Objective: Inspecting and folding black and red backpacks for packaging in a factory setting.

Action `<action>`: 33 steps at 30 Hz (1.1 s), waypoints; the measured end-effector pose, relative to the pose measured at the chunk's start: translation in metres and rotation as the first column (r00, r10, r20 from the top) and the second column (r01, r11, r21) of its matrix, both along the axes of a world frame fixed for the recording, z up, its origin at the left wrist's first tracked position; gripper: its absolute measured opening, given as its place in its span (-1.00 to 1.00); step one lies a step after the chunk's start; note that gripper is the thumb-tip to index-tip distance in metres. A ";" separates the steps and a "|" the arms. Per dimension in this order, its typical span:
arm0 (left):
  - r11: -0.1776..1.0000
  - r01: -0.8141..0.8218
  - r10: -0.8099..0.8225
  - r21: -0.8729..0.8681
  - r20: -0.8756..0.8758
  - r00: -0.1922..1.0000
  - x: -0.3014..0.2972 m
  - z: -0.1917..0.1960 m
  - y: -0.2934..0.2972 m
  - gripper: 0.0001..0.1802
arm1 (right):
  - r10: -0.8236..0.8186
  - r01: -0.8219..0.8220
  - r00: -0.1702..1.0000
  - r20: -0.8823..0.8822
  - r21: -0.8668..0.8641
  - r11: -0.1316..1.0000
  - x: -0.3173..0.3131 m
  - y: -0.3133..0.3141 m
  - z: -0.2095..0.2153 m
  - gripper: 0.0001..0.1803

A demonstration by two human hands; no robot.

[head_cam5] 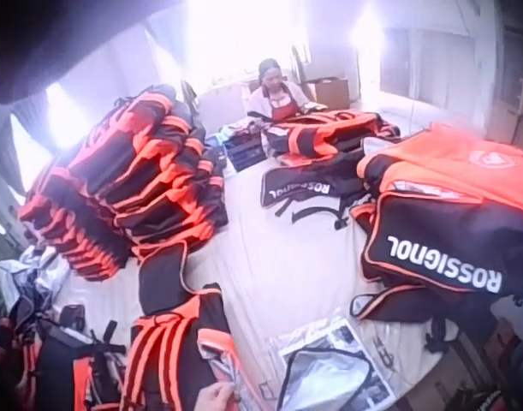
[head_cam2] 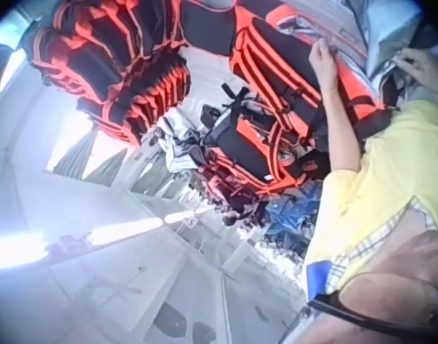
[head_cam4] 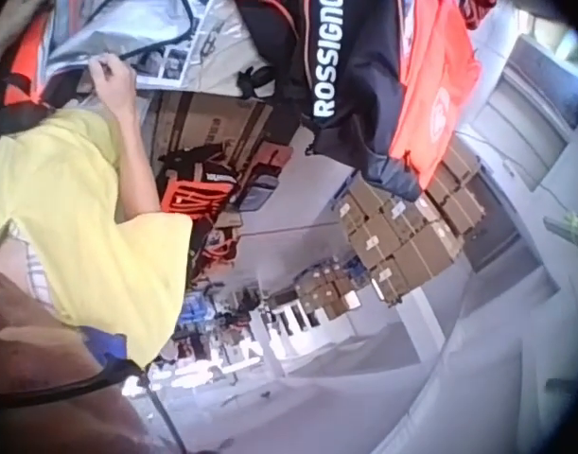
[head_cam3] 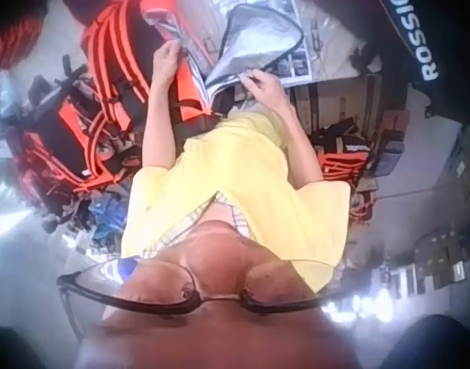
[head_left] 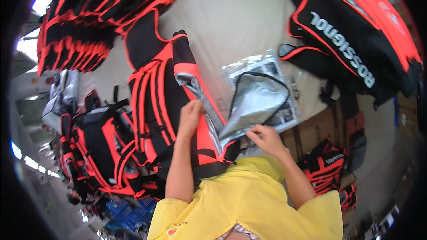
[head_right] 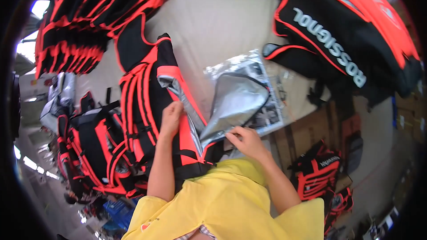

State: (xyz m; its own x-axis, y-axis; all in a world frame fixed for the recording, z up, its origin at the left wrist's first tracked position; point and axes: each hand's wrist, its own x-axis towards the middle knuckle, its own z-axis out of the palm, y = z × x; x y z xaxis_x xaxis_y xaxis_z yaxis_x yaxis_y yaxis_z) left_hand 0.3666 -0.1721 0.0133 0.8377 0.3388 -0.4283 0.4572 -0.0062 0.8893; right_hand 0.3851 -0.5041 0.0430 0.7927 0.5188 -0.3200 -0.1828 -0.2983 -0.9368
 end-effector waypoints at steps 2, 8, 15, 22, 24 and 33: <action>0.690 0.096 -0.238 0.718 0.099 0.966 0.007 0.015 -0.003 -0.82 | -0.028 0.004 0.984 -0.177 -0.134 0.991 0.004 -0.002 -0.015 -0.69; 0.067 0.249 -0.170 0.966 -0.235 0.957 -0.014 -0.010 0.025 -0.44 | 0.009 -0.045 0.987 -0.161 -0.222 0.974 0.013 -0.017 -0.046 -0.65; 0.040 0.306 -0.085 0.951 -0.302 0.950 -0.025 -0.060 0.026 -0.33 | 0.002 -0.060 0.975 -0.221 -0.254 0.965 0.016 -0.010 -0.056 -0.63; 0.081 0.312 -0.087 0.947 -0.305 0.949 -0.029 -0.064 0.027 -0.27 | -0.045 -0.084 0.917 -0.395 -0.302 0.949 0.018 0.003 -0.055 -0.67; 0.124 0.287 -0.100 0.950 -0.276 0.956 -0.028 -0.066 0.027 -0.26 | -0.119 0.004 0.927 -0.356 -0.310 0.951 0.015 0.002 -0.054 -0.71; 0.124 0.270 -0.084 0.955 -0.261 0.962 -0.020 -0.067 0.033 -0.29 | -0.281 0.211 0.941 -0.191 -0.319 0.924 -0.002 -0.009 -0.026 -0.80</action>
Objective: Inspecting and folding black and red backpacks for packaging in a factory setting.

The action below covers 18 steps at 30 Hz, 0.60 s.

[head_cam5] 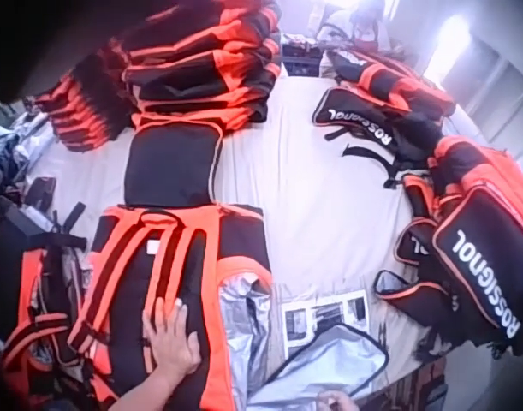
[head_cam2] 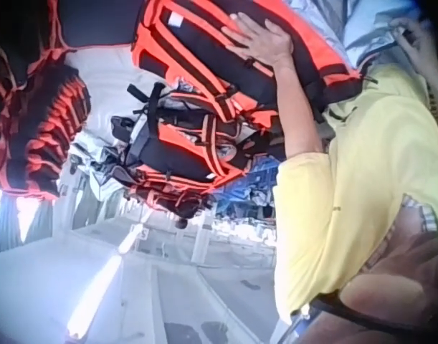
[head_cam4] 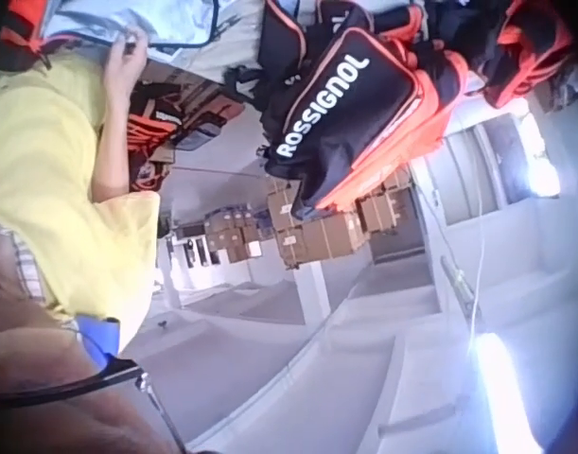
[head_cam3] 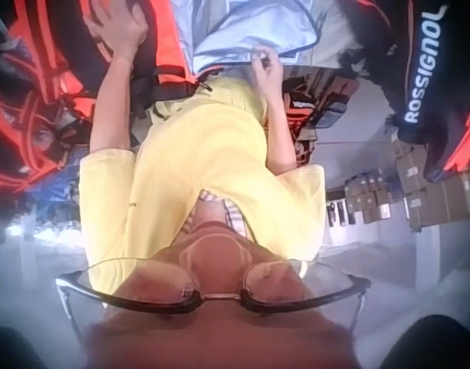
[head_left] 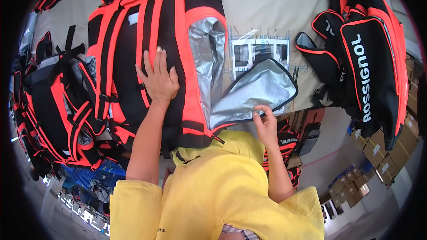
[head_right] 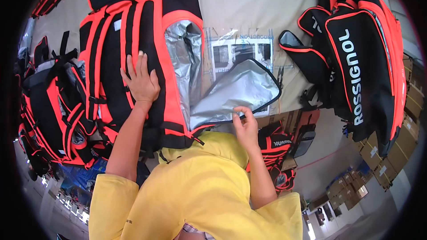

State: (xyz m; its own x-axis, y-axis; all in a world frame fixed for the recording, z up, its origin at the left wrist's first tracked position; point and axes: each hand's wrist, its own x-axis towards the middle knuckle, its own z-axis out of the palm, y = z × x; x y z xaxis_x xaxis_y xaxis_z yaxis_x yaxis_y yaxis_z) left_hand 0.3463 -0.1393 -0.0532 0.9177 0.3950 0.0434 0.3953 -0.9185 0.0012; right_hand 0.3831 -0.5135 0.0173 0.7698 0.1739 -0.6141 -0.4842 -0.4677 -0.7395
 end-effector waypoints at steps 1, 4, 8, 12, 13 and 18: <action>1.000 -0.002 0.002 0.009 0.005 1.000 0.000 -0.002 0.001 -0.29 | -0.014 0.014 1.000 -0.010 0.023 1.000 -0.002 -0.001 -0.004 -0.81; 1.000 -0.001 0.001 0.001 0.007 1.000 -0.002 -0.006 0.001 -0.29 | -0.028 0.028 0.999 -0.023 0.017 0.999 -0.009 -0.004 -0.006 -0.85; 1.000 -0.011 0.011 -0.012 -0.005 1.000 -0.006 -0.006 0.002 -0.30 | -0.022 0.022 1.000 0.018 0.030 0.999 -0.014 -0.004 -0.012 -0.86; 1.000 -0.001 0.001 0.002 -0.001 1.000 -0.008 -0.007 0.001 -0.30 | 0.005 -0.006 0.999 -0.034 -0.007 1.000 -0.015 -0.009 -0.013 -0.84; 1.000 -0.006 0.006 -0.004 -0.006 1.000 -0.007 -0.007 0.000 -0.30 | 0.020 -0.022 0.998 -0.054 -0.032 0.999 -0.013 -0.009 -0.012 -0.82; 1.000 -0.003 0.003 -0.019 0.007 1.000 -0.008 -0.005 -0.003 -0.29 | -0.027 0.026 0.999 0.031 0.032 0.999 -0.027 -0.012 -0.030 -0.84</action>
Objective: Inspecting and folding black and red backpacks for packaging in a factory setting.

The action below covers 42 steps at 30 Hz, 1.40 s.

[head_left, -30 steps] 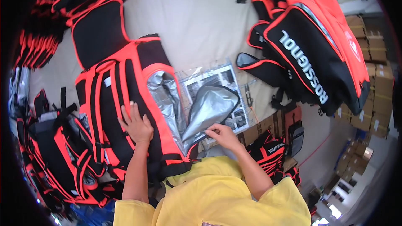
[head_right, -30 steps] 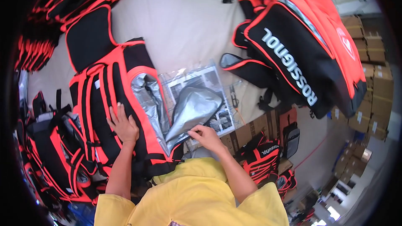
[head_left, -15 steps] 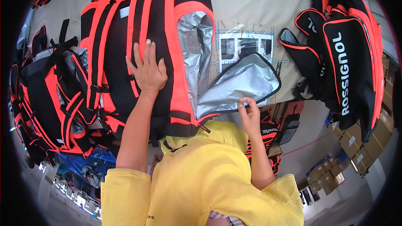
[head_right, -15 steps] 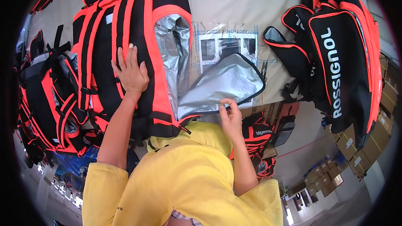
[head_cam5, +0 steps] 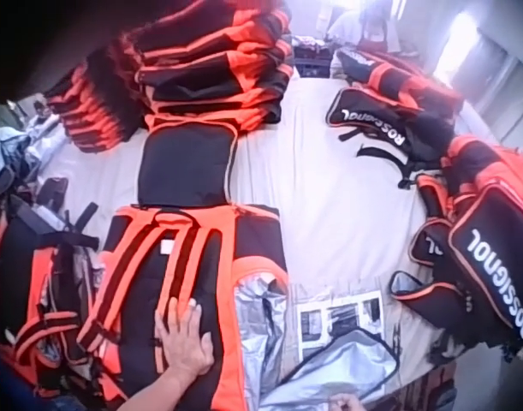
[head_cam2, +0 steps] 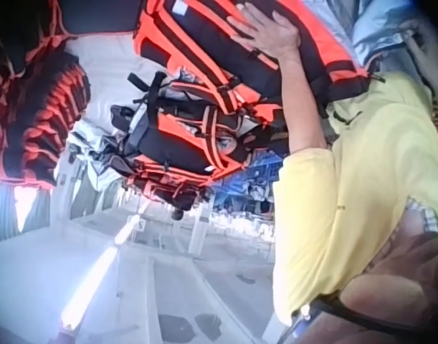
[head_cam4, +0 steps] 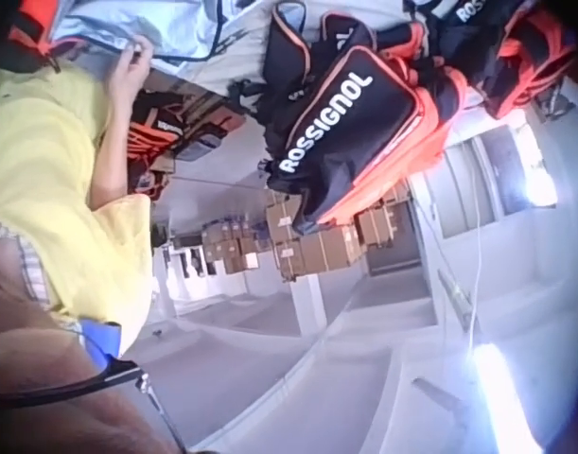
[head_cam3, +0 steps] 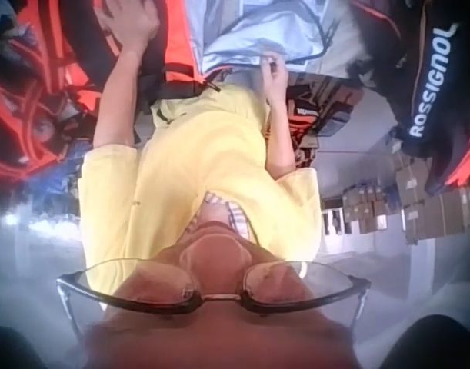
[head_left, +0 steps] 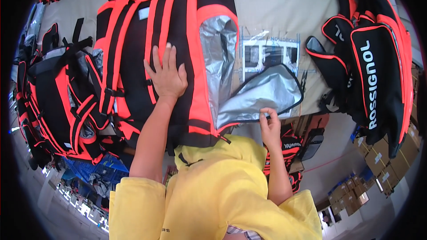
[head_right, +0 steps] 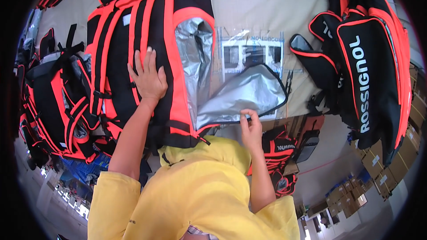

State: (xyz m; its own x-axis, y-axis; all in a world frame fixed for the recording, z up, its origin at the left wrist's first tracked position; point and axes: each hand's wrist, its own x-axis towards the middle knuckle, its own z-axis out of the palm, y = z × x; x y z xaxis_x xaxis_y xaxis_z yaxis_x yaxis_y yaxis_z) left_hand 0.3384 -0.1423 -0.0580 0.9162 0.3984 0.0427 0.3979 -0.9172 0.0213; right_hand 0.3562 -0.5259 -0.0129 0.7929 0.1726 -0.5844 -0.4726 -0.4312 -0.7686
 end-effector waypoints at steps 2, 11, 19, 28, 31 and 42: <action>1.000 0.000 0.000 0.008 0.001 1.000 0.000 0.001 0.001 -0.29 | -0.032 0.033 0.999 -0.040 0.020 0.999 -0.001 0.003 -0.010 -0.84; 1.000 0.019 -0.019 -0.010 0.019 1.000 0.015 0.024 0.007 -0.30 | 0.120 0.193 0.817 0.564 -0.463 0.865 -0.014 0.035 -0.062 -0.88; 0.999 0.037 -0.037 0.005 0.150 0.988 -0.007 0.012 -0.008 -0.32 | 0.090 0.257 0.859 0.505 -0.576 0.776 -0.020 0.037 -0.069 -0.83; 0.694 0.355 -0.113 -0.626 0.392 0.913 -0.087 0.106 0.015 -0.56 | 0.162 -0.161 0.815 0.556 -0.051 0.986 0.015 0.179 0.072 -0.20; 0.818 0.442 -0.340 -0.367 0.311 0.888 -0.169 0.142 -0.008 -0.38 | 0.577 -0.371 0.667 0.472 -0.461 0.806 -0.003 0.214 0.037 0.02; 0.818 0.575 -0.575 -0.005 -0.054 0.817 -0.262 0.119 -0.026 0.06 | 0.140 -0.103 0.786 0.602 -0.096 0.990 -0.079 0.144 0.044 -0.37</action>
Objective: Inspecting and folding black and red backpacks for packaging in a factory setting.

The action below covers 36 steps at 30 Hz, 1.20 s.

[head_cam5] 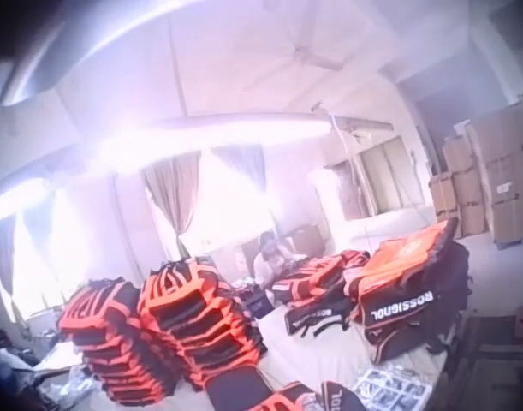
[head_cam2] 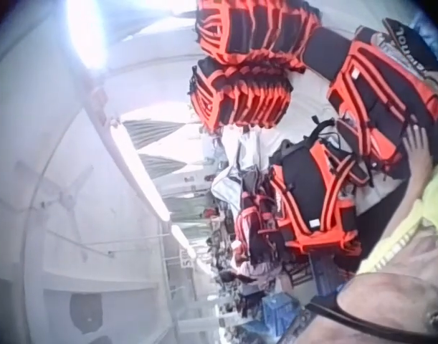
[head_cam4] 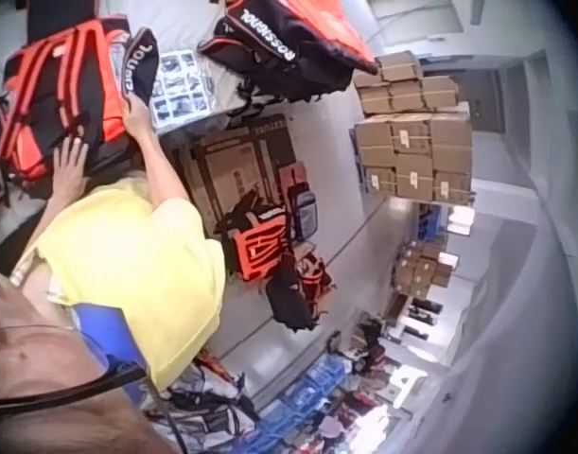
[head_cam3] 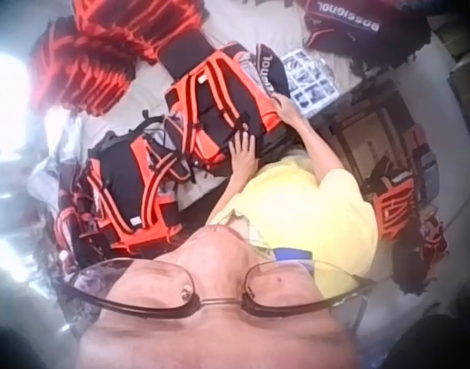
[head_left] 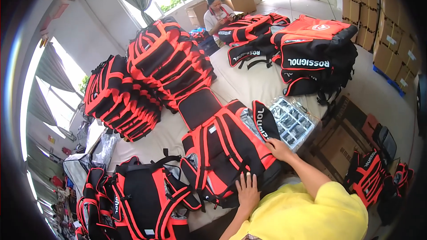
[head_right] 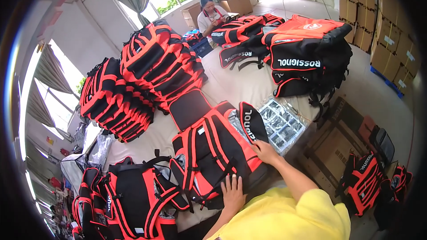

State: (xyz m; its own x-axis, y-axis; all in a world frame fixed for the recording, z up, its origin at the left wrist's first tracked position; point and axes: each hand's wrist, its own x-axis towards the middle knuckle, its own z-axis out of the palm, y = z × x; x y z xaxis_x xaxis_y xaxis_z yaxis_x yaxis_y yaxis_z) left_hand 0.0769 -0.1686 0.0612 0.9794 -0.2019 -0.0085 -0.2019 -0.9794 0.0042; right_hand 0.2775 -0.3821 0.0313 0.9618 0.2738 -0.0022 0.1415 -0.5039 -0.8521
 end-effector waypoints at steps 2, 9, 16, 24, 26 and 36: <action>0.997 -0.061 0.059 0.043 0.026 0.998 -0.013 0.018 0.001 0.04 | -0.058 0.057 0.998 0.032 0.020 0.998 -0.042 -0.028 -0.004 -0.37; 1.000 -0.006 0.007 -0.010 0.174 0.985 -0.003 -0.020 0.022 -0.26 | -0.109 0.045 0.953 -0.282 -0.222 0.974 -0.146 -0.094 -0.004 0.04; 0.922 -0.243 0.216 -0.302 -0.120 0.969 0.080 0.111 0.067 -0.58 | 0.073 -0.005 0.919 0.387 -0.172 0.985 -0.059 -0.091 0.023 0.36; 0.779 -0.418 0.266 -0.466 -0.358 0.895 0.102 0.146 0.077 -0.39 | 0.393 -0.384 0.792 0.467 -0.119 0.915 0.070 -0.010 0.076 -0.37; 0.712 -0.495 0.338 -0.499 -0.374 0.864 0.095 0.137 0.080 -0.33 | 0.367 -0.312 0.891 0.267 -0.229 0.922 0.081 -0.013 0.037 -0.48; 0.705 -0.498 0.495 -0.504 -0.153 0.855 0.041 0.064 0.108 -0.32 | 0.240 -0.222 0.952 0.191 -0.111 0.969 0.065 -0.005 -0.011 -0.61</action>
